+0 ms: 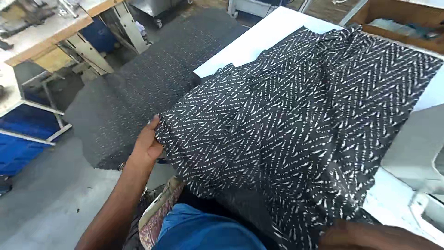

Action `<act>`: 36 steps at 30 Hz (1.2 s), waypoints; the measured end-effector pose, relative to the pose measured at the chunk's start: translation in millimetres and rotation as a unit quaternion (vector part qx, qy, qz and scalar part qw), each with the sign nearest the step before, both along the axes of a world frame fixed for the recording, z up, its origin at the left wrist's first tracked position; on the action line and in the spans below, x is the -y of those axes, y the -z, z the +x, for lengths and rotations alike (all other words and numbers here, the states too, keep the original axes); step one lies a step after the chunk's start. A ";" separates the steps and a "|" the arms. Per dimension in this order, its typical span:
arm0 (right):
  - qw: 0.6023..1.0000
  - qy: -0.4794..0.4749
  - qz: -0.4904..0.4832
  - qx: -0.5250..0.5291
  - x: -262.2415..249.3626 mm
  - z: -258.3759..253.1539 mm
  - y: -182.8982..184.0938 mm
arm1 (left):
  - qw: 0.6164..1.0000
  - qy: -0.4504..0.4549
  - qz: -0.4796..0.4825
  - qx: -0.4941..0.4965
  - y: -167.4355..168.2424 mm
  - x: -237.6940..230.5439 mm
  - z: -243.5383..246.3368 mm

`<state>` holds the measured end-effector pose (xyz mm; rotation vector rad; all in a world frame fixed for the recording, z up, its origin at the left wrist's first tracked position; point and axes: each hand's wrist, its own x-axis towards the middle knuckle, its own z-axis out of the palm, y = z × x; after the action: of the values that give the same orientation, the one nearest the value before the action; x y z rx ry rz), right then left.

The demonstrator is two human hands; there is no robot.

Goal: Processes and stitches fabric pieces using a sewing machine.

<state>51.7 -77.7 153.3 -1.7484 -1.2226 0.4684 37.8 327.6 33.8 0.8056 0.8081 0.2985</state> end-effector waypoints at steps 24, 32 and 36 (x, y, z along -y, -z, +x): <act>0.991 -0.051 -0.010 0.123 -83.9 18.5 19.0 | 0.884 0.135 0.384 0.229 5.8 75.2 -31.8; 0.987 -0.123 0.068 0.075 -134.0 35.9 0.4 | 0.899 0.134 0.306 0.285 -23.2 76.7 -24.1; 0.987 -0.002 0.049 0.151 -160.9 66.7 -4.6 | 0.910 0.118 0.239 0.318 -29.8 83.0 -24.6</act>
<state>118.3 83.2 157.9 -1.7748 -1.4349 0.1447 13.1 244.6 63.5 1.1662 0.0099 0.5182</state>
